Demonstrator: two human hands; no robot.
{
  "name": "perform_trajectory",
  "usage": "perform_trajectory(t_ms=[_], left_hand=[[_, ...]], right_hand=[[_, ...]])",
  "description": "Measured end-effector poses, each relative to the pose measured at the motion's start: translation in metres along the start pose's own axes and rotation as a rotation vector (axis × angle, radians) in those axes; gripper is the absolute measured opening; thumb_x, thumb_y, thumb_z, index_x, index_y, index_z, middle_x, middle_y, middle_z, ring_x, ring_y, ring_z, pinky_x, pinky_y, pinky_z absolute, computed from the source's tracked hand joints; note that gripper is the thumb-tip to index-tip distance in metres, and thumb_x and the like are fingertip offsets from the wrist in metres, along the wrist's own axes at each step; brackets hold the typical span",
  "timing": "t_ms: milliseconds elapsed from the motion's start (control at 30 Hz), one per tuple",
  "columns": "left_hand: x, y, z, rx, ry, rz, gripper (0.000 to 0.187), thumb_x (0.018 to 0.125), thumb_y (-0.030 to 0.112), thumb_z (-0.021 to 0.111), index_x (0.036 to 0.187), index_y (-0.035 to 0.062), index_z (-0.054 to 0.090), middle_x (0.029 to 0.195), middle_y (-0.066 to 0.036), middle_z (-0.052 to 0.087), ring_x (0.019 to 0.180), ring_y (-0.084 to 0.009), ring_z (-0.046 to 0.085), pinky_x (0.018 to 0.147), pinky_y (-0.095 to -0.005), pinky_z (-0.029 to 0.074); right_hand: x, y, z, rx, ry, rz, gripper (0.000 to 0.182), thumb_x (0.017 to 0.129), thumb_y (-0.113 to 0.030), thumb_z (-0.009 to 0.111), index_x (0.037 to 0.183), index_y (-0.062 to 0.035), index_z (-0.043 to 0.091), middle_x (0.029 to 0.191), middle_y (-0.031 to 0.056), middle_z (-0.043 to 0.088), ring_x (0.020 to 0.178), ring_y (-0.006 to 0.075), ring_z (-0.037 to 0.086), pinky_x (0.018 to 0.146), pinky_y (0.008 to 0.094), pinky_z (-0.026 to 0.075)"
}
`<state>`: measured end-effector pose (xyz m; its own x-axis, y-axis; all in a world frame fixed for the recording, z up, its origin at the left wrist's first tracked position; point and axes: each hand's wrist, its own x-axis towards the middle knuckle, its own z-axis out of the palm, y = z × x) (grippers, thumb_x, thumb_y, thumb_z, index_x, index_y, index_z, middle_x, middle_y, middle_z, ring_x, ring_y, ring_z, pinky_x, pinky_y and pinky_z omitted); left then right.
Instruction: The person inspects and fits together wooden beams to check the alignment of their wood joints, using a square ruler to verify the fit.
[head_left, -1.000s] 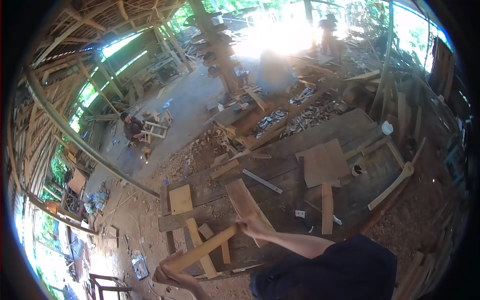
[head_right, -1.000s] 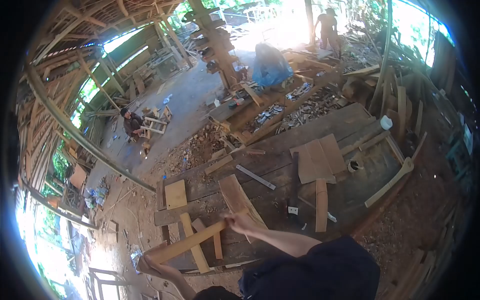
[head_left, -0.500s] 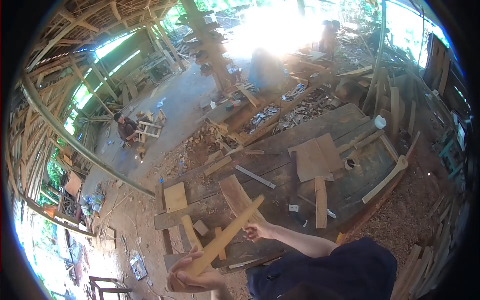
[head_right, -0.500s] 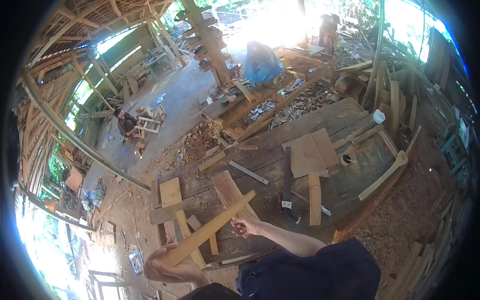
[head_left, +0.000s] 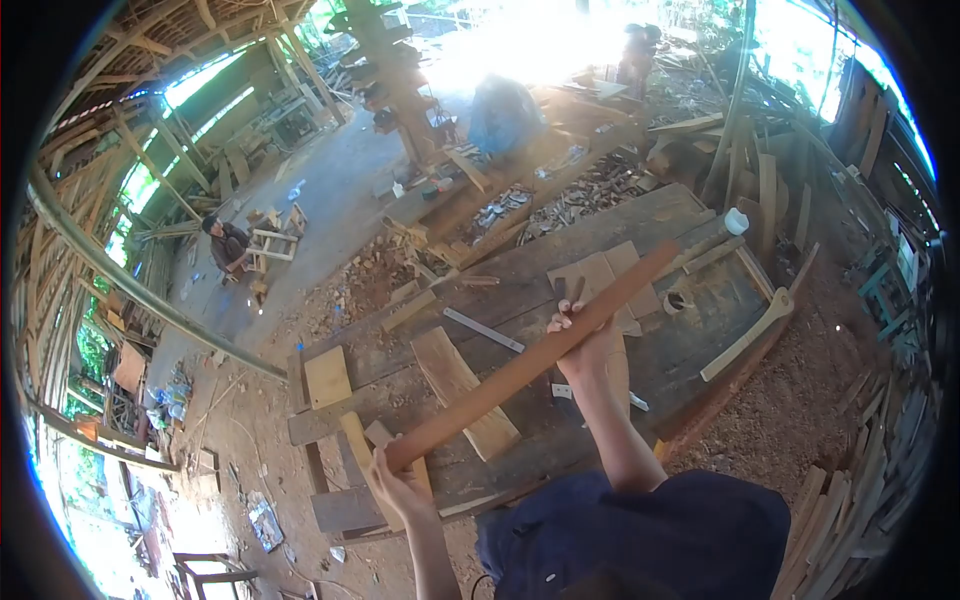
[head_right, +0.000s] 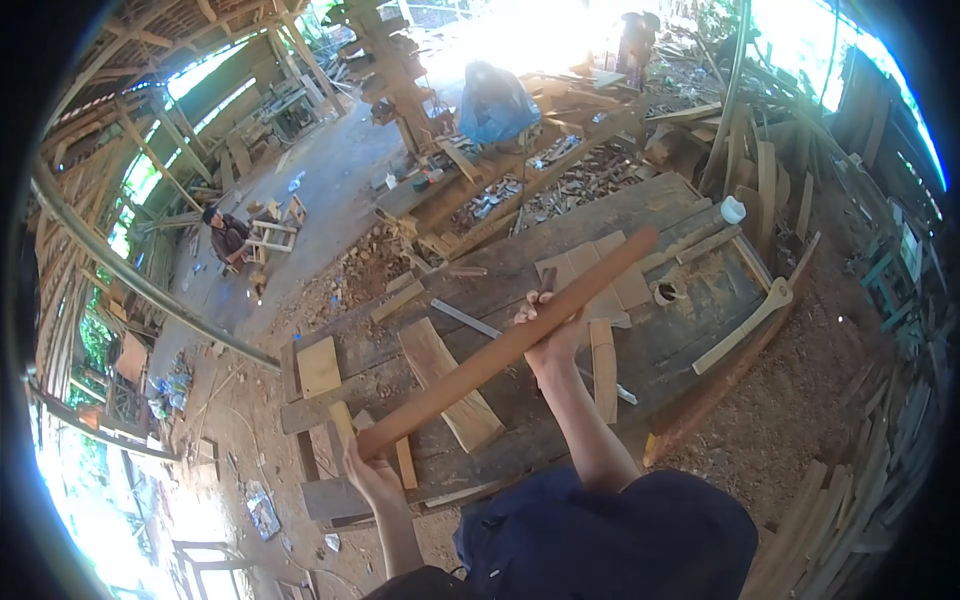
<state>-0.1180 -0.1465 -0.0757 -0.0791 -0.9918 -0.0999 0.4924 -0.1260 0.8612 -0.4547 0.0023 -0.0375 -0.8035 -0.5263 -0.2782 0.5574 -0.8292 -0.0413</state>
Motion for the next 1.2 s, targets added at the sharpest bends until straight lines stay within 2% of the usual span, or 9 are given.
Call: perform_trajectory(t_ms=[167, 267, 500, 700, 800, 867, 967, 1033, 1200], left_hand=[[0.010, -0.074, -0.038, 0.339, 0.264, -0.261, 0.049, 0.099, 0.032, 0.065, 0.130, 0.0007, 0.045, 0.129, -0.015, 0.055, 0.117, -0.0234, 0.058, 0.096, -0.0397, 0.050], [-0.008, -0.041, 0.016, 0.526, 0.079, 0.119, 0.066, 0.099, 0.040, 0.063, 0.143, -0.0024, 0.037, 0.141, -0.020, 0.047, 0.136, -0.0273, 0.043, 0.115, -0.0480, 0.030], [-0.049, 0.067, 0.137, 0.447, -0.599, 0.777, 0.079, 0.098, 0.043, 0.063, 0.151, -0.0033, 0.027, 0.151, -0.023, 0.039, 0.145, -0.0266, 0.034, 0.117, -0.0471, 0.028], [-0.024, 0.067, 0.113, 0.446, -0.618, 0.469, 0.074, 0.093, 0.030, 0.073, 0.145, -0.0066, 0.036, 0.124, -0.019, 0.061, 0.115, -0.0258, 0.061, 0.105, -0.0415, 0.042], [-0.015, 0.065, 0.104, 0.437, -0.467, 0.640, 0.053, 0.082, 0.004, 0.081, 0.121, -0.0021, 0.046, 0.101, -0.011, 0.063, 0.095, -0.0191, 0.063, 0.093, -0.0362, 0.048], [0.005, 0.058, 0.106, 0.396, -0.416, 0.691, 0.054, 0.083, 0.004, 0.079, 0.123, -0.0015, 0.043, 0.100, -0.010, 0.062, 0.094, -0.0184, 0.063, 0.091, -0.0347, 0.049], [0.020, 0.052, 0.119, 0.312, -0.366, 0.703, 0.050, 0.088, 0.002, 0.072, 0.121, 0.0012, 0.034, 0.099, -0.011, 0.058, 0.084, -0.0184, 0.064, 0.079, -0.0323, 0.054], [0.015, 0.063, 0.137, 0.288, -0.170, 0.837, 0.034, 0.094, -0.001, 0.061, 0.115, 0.0041, 0.033, 0.084, -0.012, 0.061, 0.067, -0.0174, 0.063, 0.067, -0.0303, 0.054], [0.017, 0.062, 0.150, 0.184, -0.243, 0.862, 0.034, 0.096, -0.001, 0.058, 0.118, 0.0035, 0.032, 0.080, -0.012, 0.061, 0.065, -0.0159, 0.061, 0.063, -0.0300, 0.053]], right_hand=[[-0.025, 0.033, 0.031, -0.322, -0.405, -0.047, 0.051, 0.102, -0.049, 0.038, 0.076, -0.0082, 0.053, 0.077, 0.0078, 0.055, 0.056, 0.0170, 0.050, 0.054, 0.0290, 0.041], [-0.039, 0.079, 0.031, -0.506, -0.498, -0.059, 0.046, 0.103, -0.046, 0.041, 0.076, -0.0102, 0.051, 0.077, 0.0055, 0.054, 0.058, 0.0120, 0.048, 0.053, 0.0242, 0.038], [-0.066, 0.164, -0.004, -0.960, -0.652, 0.155, 0.051, 0.109, -0.044, 0.035, 0.083, -0.0073, 0.058, 0.080, -0.0002, 0.054, 0.069, 0.0086, 0.049, 0.058, 0.0238, 0.038], [-0.069, 0.176, -0.019, -0.983, -0.753, 0.347, 0.054, 0.109, -0.048, 0.034, 0.082, -0.0079, 0.058, 0.079, -0.0045, 0.049, 0.071, 0.0073, 0.046, 0.061, 0.0264, 0.038], [-0.076, 0.169, -0.002, -1.136, -0.797, 0.245, 0.040, 0.109, -0.035, 0.044, 0.090, -0.0036, 0.061, 0.084, 0.0002, 0.057, 0.076, 0.0113, 0.055, 0.067, 0.0301, 0.044], [-0.082, 0.164, 0.018, -1.458, -0.816, -0.152, 0.019, 0.105, -0.015, 0.051, 0.105, 0.0002, 0.063, 0.096, 0.0077, 0.064, 0.088, 0.0175, 0.063, 0.077, 0.0349, 0.049], [-0.085, 0.153, 0.023, -1.577, -0.871, -0.309, 0.021, 0.100, -0.001, 0.051, 0.119, 0.0000, 0.061, 0.107, 0.0149, 0.065, 0.099, 0.0249, 0.067, 0.086, 0.0378, 0.050], [-0.085, 0.148, 0.021, -1.603, -0.925, -0.403, 0.026, 0.102, -0.003, 0.047, 0.126, -0.0027, 0.054, 0.105, 0.0158, 0.065, 0.094, 0.0274, 0.068, 0.082, 0.0391, 0.052], [-0.100, 0.132, 0.026, -1.701, -0.707, -0.276, 0.035, 0.102, -0.011, 0.052, 0.135, -0.0054, 0.043, 0.105, 0.0211, 0.065, 0.087, 0.0416, 0.067, 0.075, 0.0457, 0.053]])
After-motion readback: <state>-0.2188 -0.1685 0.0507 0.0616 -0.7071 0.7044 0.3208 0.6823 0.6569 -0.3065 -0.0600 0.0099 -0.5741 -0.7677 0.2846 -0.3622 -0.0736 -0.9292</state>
